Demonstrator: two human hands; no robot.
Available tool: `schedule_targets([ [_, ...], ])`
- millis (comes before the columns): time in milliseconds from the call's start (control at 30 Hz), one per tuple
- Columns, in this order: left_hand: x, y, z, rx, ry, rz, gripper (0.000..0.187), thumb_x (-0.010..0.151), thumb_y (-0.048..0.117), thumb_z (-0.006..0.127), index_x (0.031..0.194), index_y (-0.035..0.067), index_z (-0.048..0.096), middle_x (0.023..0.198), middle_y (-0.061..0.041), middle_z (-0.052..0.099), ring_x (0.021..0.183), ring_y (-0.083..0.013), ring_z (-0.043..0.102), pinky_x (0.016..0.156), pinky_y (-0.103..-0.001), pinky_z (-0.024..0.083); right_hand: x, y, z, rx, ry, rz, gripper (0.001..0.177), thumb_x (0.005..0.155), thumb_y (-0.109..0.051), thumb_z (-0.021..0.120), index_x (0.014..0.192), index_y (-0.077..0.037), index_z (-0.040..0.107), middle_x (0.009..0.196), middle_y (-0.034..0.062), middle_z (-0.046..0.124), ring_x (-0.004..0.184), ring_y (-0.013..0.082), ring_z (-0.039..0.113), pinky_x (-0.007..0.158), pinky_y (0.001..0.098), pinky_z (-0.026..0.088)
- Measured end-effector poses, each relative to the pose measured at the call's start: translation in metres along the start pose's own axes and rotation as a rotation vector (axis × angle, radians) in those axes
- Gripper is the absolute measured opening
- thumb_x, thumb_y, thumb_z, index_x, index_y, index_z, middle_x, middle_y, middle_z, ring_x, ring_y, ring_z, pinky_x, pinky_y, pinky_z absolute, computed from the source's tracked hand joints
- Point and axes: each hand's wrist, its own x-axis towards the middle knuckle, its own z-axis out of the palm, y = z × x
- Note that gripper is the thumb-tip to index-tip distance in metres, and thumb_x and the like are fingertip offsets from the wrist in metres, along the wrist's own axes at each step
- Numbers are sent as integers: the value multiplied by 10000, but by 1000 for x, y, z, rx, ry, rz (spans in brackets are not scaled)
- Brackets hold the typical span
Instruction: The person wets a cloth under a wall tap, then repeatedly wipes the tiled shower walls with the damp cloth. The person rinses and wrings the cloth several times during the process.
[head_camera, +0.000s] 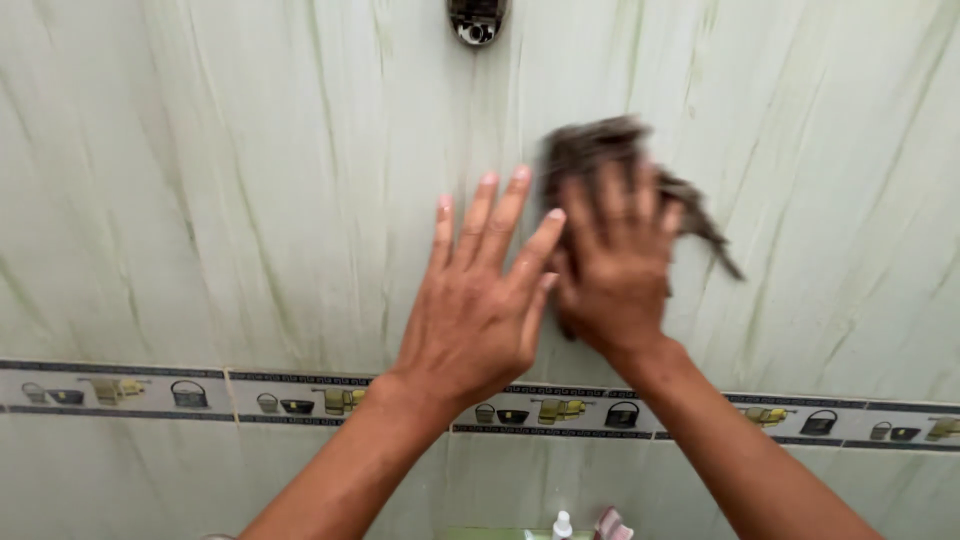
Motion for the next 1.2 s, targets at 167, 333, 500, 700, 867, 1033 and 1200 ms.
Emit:
schedule_targets([
  [167,-6,-1,6,10,2,-83,553,1022,283,575,1522,68,475,1642,-276,245,1524,-470,239,1222,-660,184,28,-1,-8,52,-34,-439,596,1016,-429,666,1554,-184,594,1663,157,387,1564,384,282,1184,748,178],
  [333,22,28,25,-7,17,-67,568,1016,311,583,1520,81,461,1654,-273,236,1525,-465,251,1202,-684,192,51,49,-14,22,14,-397,517,1066,-395,679,1545,-213,610,1680,162,380,1577,379,277,1200,752,154],
  [500,60,68,57,10,55,1,576,1026,348,594,1533,95,491,1660,-213,276,1535,-440,268,1214,-683,198,57,127,-33,16,11,-232,608,995,-338,691,1574,-185,584,1714,198,315,1590,436,244,1216,761,123],
  [700,93,117,98,60,19,42,533,1026,391,589,1468,95,553,1646,-210,299,1529,-432,273,1219,-675,203,48,247,-63,-21,49,-42,579,1046,-334,674,1569,-120,548,1762,212,274,1627,454,207,1247,764,104],
  [867,107,144,124,73,6,30,550,990,406,599,1440,93,555,1621,-228,306,1510,-433,272,1199,-689,191,29,357,-82,-186,151,88,552,1099,-260,598,1580,4,550,1692,265,330,1596,469,292,1210,720,184],
  [1033,114,149,113,70,-9,42,519,981,357,604,1422,87,562,1623,-229,307,1516,-430,269,1204,-692,184,32,358,-109,252,207,651,503,1111,-366,441,1406,25,557,1403,226,597,1306,377,585,1131,439,449],
  [1200,114,128,84,69,64,40,457,1029,297,584,1433,84,562,1649,-227,305,1547,-418,267,1236,-689,191,50,320,-68,231,262,600,523,1154,-362,450,1460,58,509,1476,262,532,1375,427,505,1180,501,373],
])
